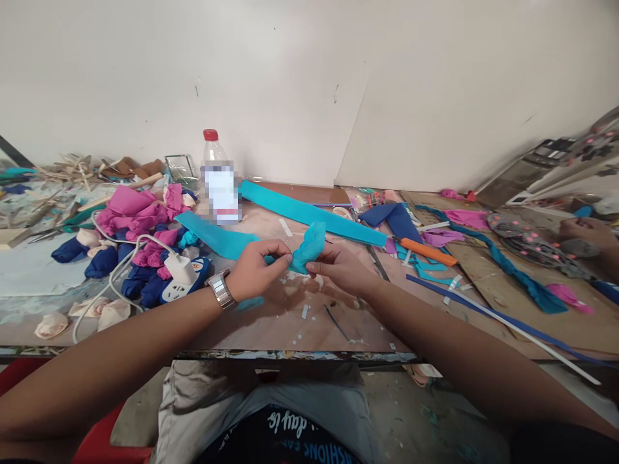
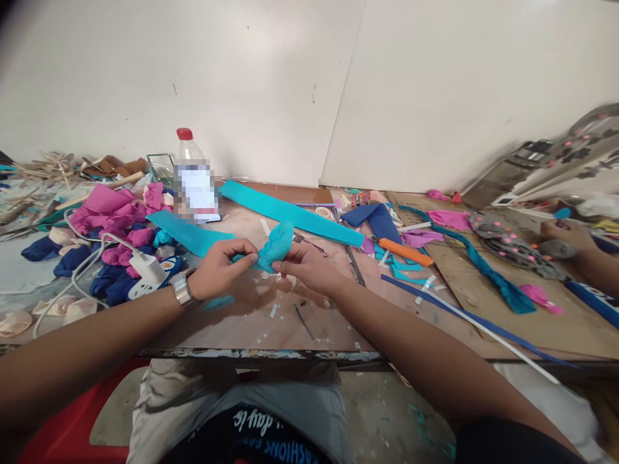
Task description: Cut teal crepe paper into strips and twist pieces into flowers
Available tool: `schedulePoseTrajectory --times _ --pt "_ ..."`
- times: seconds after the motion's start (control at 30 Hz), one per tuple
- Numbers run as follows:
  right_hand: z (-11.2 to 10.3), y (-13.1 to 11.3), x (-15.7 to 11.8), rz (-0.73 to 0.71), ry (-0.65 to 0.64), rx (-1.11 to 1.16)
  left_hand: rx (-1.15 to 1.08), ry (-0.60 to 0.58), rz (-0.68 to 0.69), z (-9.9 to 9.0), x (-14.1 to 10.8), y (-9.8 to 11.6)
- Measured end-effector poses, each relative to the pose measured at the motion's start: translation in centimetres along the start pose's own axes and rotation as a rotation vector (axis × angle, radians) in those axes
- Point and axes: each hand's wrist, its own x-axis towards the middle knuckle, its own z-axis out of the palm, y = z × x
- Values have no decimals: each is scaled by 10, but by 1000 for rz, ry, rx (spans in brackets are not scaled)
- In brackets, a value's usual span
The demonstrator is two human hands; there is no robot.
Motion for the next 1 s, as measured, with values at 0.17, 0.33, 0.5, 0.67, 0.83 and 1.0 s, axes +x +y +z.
schedulePoseTrajectory --times 0.17,0.33,0.5,0.67,0.83,1.0 --pt "-5 13 3 -23 63 54 -28 17 -5 -1 1 -1" --pt "-4 14 3 -60 143 100 -44 54 2 1 2 -4" --pt "5 6 0 89 167 -5 -38 64 0 2 2 -5" --pt "7 5 0 76 255 -118 -31 69 -17 1 1 -5" --pt "8 1 1 27 274 -140 -43 103 -8 2 1 -8" --pt "7 2 0 49 218 -181 -69 160 9 2 1 -7"
